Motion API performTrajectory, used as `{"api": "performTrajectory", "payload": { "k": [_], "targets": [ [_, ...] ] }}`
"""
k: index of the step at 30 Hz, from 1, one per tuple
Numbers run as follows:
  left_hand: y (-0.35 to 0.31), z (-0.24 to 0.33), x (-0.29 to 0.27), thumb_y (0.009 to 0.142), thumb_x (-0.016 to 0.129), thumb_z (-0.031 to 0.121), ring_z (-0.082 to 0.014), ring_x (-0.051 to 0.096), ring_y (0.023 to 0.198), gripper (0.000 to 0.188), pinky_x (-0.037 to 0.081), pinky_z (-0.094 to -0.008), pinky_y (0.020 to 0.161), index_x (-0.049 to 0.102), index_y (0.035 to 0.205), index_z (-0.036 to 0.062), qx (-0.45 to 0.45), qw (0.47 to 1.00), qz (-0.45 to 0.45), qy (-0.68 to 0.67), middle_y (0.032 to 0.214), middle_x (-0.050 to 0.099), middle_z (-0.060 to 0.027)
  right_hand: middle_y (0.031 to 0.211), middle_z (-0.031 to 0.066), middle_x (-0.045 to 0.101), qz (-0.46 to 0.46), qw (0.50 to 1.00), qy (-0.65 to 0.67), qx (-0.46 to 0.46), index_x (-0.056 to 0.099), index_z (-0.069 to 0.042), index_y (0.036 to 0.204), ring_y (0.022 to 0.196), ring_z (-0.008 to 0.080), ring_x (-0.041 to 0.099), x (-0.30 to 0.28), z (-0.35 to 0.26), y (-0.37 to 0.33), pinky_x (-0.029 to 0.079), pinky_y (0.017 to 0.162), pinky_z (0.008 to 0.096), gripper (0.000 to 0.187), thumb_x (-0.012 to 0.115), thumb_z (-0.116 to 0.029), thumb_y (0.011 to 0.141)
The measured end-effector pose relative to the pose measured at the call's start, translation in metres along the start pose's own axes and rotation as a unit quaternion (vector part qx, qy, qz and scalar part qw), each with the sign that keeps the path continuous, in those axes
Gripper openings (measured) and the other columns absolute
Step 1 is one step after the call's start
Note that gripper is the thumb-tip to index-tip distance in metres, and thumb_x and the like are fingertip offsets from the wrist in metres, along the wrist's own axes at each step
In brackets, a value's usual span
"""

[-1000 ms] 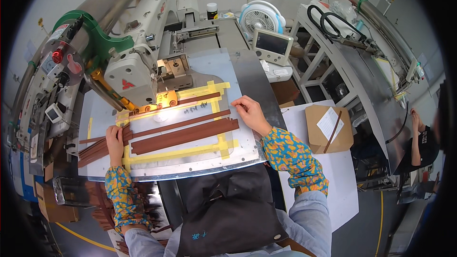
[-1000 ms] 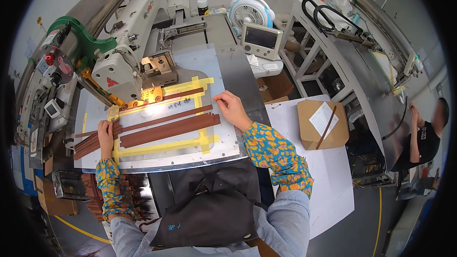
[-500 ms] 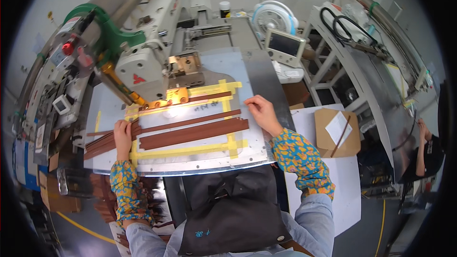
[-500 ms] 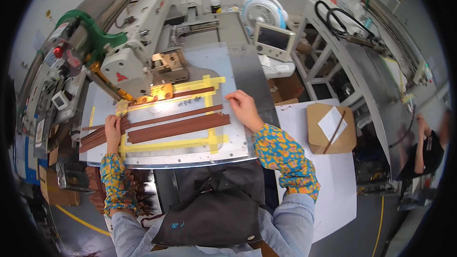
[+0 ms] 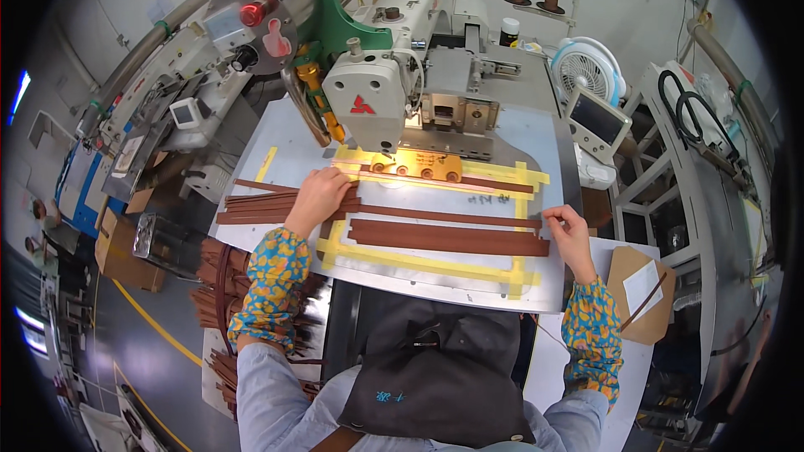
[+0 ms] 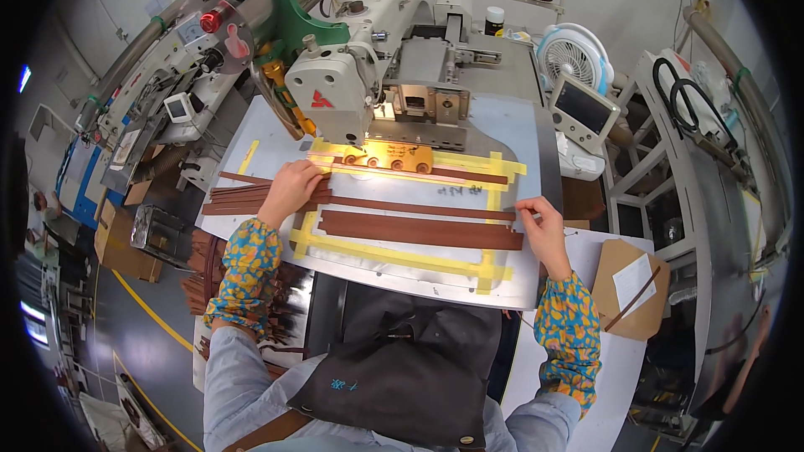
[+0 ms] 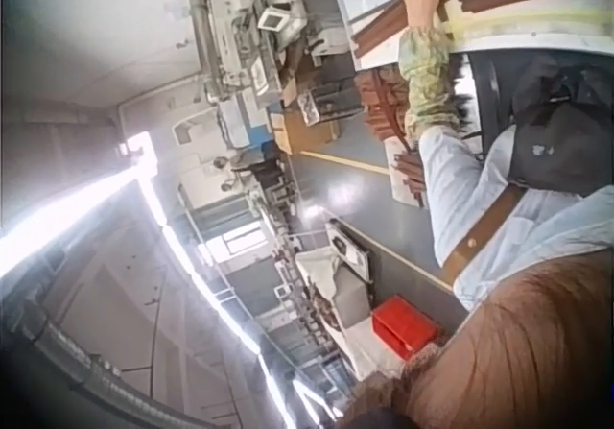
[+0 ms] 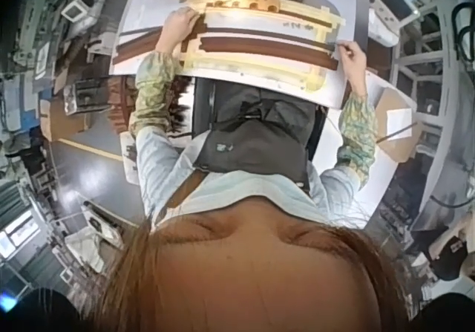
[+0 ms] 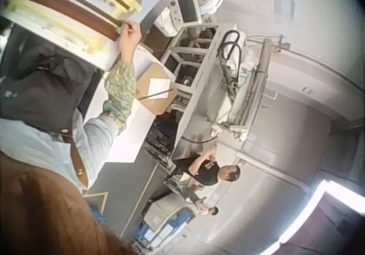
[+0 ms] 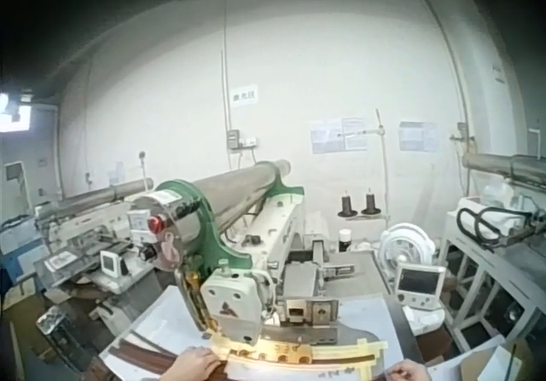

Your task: The person is manually positioning thin leather straps onto a yellow jig at a workstation, likely for further processing or sewing.

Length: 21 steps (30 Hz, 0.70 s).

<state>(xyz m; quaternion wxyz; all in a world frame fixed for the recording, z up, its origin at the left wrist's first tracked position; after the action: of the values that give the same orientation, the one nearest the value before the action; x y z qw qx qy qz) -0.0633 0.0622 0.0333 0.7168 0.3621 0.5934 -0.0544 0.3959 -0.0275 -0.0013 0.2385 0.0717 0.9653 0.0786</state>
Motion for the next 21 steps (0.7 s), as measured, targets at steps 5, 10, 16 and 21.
{"api": "performTrajectory", "payload": {
  "k": [5, 10, 16, 21],
  "targets": [
    [0.033, 0.035, 0.015, 0.085, 0.057, 0.009, -0.0267, 0.064, 0.074, 0.017, 0.050, -0.0390, 0.065, 0.065, 0.100, 0.0071, 0.079, 0.996, 0.038, -0.014, 0.079, 0.062, -0.0081, 0.088, 0.0053, 0.061, -0.028, 1.000, -0.003, -0.003, 0.066, 0.001, 0.095, 0.075, 0.0122, 0.060, 0.003, -0.023, -0.011, 0.048, 0.065, 0.0238, 0.012, 0.055, 0.003, 0.088],
    [0.060, 0.052, 0.051, 0.084, 0.054, 0.012, -0.0259, 0.065, 0.071, 0.020, 0.052, -0.0358, 0.061, 0.065, 0.100, 0.0058, 0.041, 0.989, -0.107, 0.097, 0.078, 0.062, -0.0087, 0.087, 0.0095, 0.061, -0.076, 0.992, -0.045, -0.085, 0.065, 0.002, 0.092, 0.072, 0.0171, 0.059, 0.019, -0.061, -0.021, 0.047, 0.064, 0.0253, 0.011, 0.056, 0.004, 0.087],
    [0.060, 0.041, 0.065, 0.085, 0.054, 0.012, -0.0256, 0.064, 0.072, 0.009, 0.052, -0.0360, 0.060, 0.062, 0.084, 0.0082, 0.094, 0.990, -0.055, 0.091, 0.078, 0.060, -0.0067, 0.092, 0.0102, 0.062, -0.088, 0.961, -0.139, -0.222, 0.066, 0.000, 0.090, 0.088, 0.0269, 0.058, 0.033, -0.086, -0.028, 0.048, 0.076, 0.0336, 0.012, 0.061, 0.006, 0.080],
    [0.041, 0.021, 0.044, 0.084, 0.056, 0.011, -0.0241, 0.062, 0.083, 0.007, 0.049, -0.0372, 0.067, 0.061, 0.080, 0.0084, 0.044, 0.999, -0.010, -0.018, 0.079, 0.059, -0.0051, 0.094, 0.0092, 0.061, -0.048, 0.951, -0.170, -0.254, 0.066, -0.001, 0.089, 0.094, 0.0295, 0.056, 0.036, -0.075, -0.018, 0.047, 0.082, 0.0363, 0.012, 0.063, 0.005, 0.078]
  ]
}}
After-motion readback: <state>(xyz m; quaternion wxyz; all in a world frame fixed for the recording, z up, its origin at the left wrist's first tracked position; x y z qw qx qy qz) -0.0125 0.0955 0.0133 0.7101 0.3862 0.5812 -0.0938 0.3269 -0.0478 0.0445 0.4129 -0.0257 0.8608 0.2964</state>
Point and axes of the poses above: each hand's wrist, its own y-axis towards the middle knuckle, its own x-axis out of the palm, z = x × y, the point moved 6 cm from there along y, towards the middle knuckle
